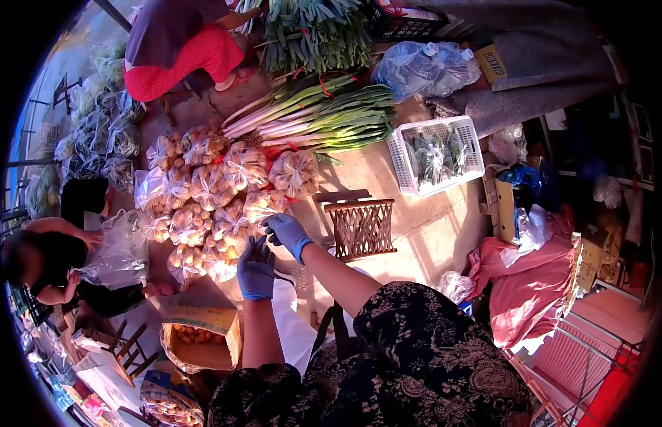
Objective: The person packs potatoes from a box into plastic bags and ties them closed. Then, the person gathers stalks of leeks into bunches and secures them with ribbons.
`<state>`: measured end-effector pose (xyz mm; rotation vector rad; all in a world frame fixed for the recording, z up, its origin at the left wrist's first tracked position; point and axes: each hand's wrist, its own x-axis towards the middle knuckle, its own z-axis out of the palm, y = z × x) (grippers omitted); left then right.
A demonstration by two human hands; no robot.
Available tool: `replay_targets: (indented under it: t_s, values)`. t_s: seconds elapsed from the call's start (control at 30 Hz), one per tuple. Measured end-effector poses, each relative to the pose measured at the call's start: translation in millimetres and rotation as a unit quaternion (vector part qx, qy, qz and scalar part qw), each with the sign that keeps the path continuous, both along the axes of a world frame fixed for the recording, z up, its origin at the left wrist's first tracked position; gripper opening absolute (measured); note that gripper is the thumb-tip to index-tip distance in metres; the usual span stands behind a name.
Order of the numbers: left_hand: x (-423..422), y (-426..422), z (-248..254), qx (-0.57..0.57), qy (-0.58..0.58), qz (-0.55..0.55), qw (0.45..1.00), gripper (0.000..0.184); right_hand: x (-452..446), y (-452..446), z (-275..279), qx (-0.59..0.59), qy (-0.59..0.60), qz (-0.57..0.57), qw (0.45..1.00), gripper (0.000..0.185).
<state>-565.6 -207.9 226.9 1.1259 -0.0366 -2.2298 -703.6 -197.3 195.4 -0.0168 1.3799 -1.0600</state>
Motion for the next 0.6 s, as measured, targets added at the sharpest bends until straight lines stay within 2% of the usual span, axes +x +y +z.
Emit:
replay_targets:
  t_s: [0.07,0.1,0.13,0.23,0.33,0.43,0.47,0.6]
  values:
    - [-13,-4,2,0.015,-0.002,-0.014,1.000,0.032,-7,-6,-3,-0.025,0.029,-0.054,0.998,0.022]
    - [-11,-12,-11,0.029,-0.003,-0.041,0.999,0.032,-8,-11,-11,-0.039,0.014,-0.082,0.996,0.021]
    - [-16,-21,-11,0.034,-0.057,-0.065,0.996,0.027,-7,-15,-18,-0.049,-0.004,-0.111,0.993,0.021]
    - [-18,-50,-9,0.026,-0.056,-0.083,0.995,0.025,-5,-33,1,-0.046,-0.053,-0.182,0.981,0.019]
    - [-10,-93,-14,0.017,-0.064,-0.127,0.990,0.025,-6,-56,5,-0.021,-0.056,-0.155,0.986,0.018]
    - [-12,-135,10,-0.025,-0.058,-0.135,0.989,0.027,3,-80,-3,-0.090,-0.078,-0.192,0.974,0.020]
    - [-10,-149,13,-0.046,-0.056,-0.141,0.987,0.028,2,-90,5,-0.121,-0.098,-0.213,0.965,0.019]
    - [-6,-188,19,-0.058,-0.050,-0.102,0.992,0.028,-3,-115,42,-0.125,-0.064,-0.185,0.973,0.018]
